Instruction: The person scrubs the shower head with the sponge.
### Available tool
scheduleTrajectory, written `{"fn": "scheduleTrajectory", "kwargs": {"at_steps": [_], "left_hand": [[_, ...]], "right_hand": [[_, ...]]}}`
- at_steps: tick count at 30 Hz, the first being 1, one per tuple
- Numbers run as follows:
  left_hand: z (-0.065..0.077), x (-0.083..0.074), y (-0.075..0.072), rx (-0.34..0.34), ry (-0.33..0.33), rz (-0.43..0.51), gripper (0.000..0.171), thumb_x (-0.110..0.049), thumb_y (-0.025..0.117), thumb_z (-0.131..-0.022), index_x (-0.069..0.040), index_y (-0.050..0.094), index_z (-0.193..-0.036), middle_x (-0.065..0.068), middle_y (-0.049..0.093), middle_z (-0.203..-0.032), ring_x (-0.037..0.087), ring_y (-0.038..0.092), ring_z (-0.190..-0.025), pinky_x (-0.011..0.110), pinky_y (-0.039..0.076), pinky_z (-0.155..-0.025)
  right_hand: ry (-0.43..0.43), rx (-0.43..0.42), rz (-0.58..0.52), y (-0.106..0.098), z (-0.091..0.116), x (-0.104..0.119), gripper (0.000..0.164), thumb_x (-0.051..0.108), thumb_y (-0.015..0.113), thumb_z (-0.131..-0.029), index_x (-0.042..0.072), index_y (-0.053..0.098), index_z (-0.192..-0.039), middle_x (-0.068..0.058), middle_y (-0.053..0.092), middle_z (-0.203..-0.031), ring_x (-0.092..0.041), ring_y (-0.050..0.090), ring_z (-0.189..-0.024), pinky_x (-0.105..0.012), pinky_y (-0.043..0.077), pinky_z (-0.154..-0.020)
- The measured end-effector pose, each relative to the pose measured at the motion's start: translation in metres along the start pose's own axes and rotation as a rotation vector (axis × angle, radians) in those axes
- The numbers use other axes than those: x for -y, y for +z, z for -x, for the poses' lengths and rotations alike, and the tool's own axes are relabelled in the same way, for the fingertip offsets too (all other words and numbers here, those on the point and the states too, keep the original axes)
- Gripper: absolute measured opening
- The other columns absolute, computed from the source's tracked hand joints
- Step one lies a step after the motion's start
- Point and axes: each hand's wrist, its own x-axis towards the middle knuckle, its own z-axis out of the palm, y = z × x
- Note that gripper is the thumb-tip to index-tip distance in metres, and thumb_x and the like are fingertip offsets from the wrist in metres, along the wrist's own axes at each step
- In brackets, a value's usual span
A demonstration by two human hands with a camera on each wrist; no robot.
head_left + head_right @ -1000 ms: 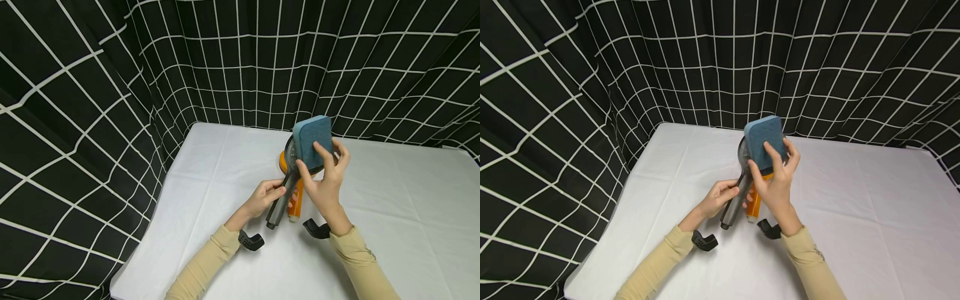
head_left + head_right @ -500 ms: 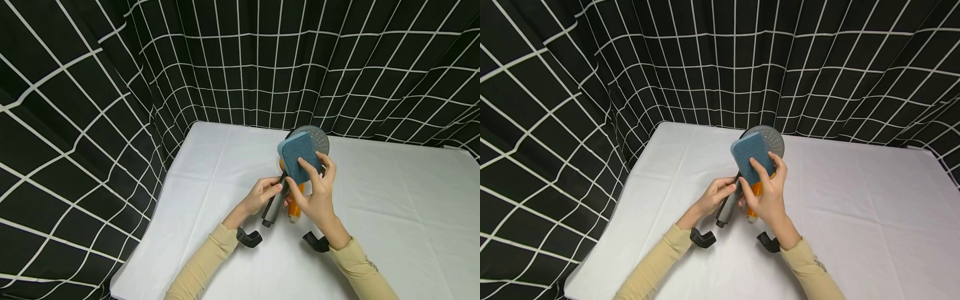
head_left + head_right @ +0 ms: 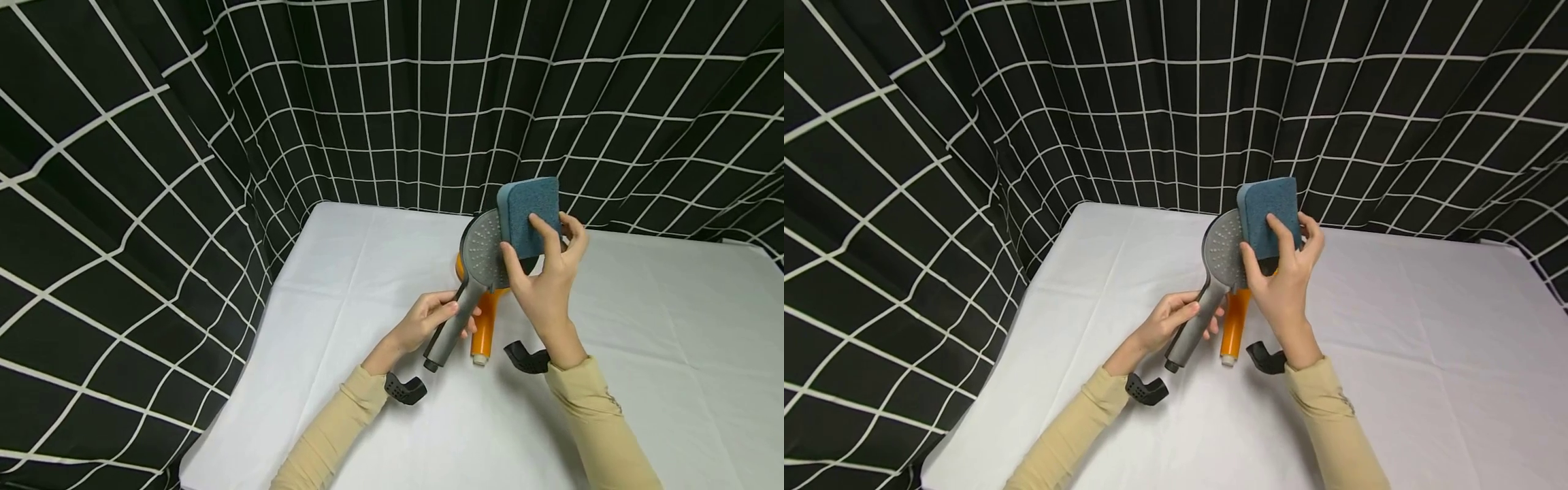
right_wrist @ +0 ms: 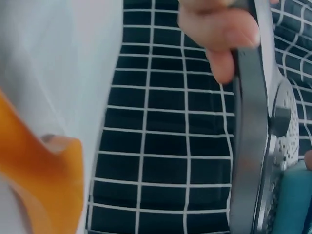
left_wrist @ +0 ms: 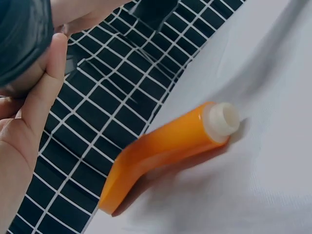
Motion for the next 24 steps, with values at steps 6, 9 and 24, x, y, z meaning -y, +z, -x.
{"fn": "scheduleTrajectory", "kwargs": {"at_steps": [6, 9, 24], "left_hand": [[0.003, -0.002, -0.003, -0.033, 0.024, 0.003, 0.034, 0.002, 0.026, -0.098, 0.025, 0.042, -0.116, 0.047, 0.050, -0.092, 0.014, 0.062, -0.076, 0.053, 0.050, -0.068], [0.003, -0.001, -0.004, -0.041, 0.042, 0.000, 0.034, 0.002, 0.026, -0.098, 0.026, 0.042, -0.116, 0.047, 0.050, -0.092, 0.013, 0.063, -0.077, 0.053, 0.050, -0.068], [0.004, -0.017, 0.004, -0.015, 0.000, -0.027, 0.033, 0.008, 0.025, -0.095, 0.027, 0.039, -0.117, 0.046, 0.047, -0.097, 0.012, 0.060, -0.076, 0.065, 0.042, -0.070]], "right_hand": [[0.003, 0.086, -0.003, -0.001, 0.031, 0.006, 0.049, 0.030, 0.069, -0.082, 0.004, 0.058, -0.123, -0.028, 0.032, -0.132, -0.035, 0.032, -0.115, -0.040, 0.032, -0.085], [0.017, 0.093, -0.006, -0.002, 0.045, 0.010, 0.051, 0.035, 0.067, -0.084, 0.003, 0.058, -0.122, -0.029, 0.032, -0.131, -0.036, 0.032, -0.114, -0.039, 0.032, -0.084], [0.038, 0.033, 0.013, -0.001, 0.014, -0.001, 0.048, 0.009, 0.074, -0.077, 0.002, 0.057, -0.121, -0.026, 0.031, -0.132, -0.030, 0.030, -0.118, -0.041, 0.032, -0.089]]}}
